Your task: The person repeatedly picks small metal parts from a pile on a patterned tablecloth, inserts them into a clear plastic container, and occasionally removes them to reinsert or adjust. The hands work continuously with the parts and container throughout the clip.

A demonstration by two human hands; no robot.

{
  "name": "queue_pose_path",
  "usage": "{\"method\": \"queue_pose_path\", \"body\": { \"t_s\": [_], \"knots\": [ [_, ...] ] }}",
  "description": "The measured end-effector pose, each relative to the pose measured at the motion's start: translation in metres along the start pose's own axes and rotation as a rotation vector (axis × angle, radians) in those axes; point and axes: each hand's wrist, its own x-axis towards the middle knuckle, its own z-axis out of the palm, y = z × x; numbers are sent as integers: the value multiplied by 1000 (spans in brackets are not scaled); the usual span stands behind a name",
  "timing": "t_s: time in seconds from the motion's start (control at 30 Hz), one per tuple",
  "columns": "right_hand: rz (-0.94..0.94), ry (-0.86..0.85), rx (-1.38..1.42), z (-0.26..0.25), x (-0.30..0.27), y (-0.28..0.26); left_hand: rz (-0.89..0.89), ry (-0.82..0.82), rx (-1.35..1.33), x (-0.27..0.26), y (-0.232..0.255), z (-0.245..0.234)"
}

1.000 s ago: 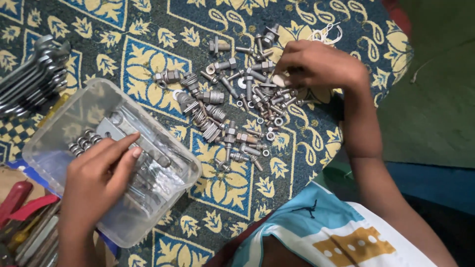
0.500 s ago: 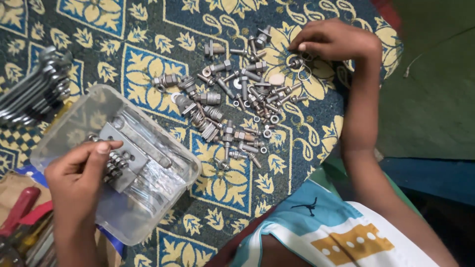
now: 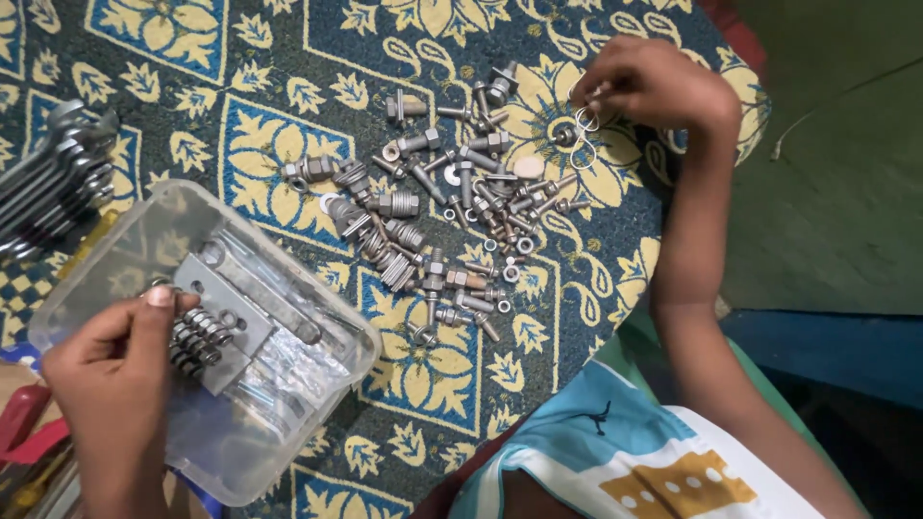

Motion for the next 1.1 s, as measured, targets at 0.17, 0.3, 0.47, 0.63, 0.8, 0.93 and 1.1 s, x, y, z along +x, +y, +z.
{"method": "queue_pose_path", "body": {
  "t_s": [0.17, 0.3, 0.47, 0.63, 0.8, 0.93, 1.1],
  "knots": [
    [-133, -179, 62, 9, 14, -32, 9, 38, 178, -1, 5, 4],
    [25, -243, -66, 17, 17, -52, 73, 61, 299, 1, 7, 3],
    [-119, -115, -167, 14, 18, -54, 316, 69, 360, 0, 1, 4],
    [-230, 101, -113, 26, 21, -84, 423, 52, 416, 0, 6, 8],
    [-374, -94, -184, 71, 48, -140, 483, 61, 422, -2, 6, 10],
    [-527, -4, -278, 101, 66, -165, 503, 81, 463, -2, 2, 8],
    [-576, 31, -271, 110, 76, -162, 518, 132, 407, -4, -3, 7]
  ]
}}
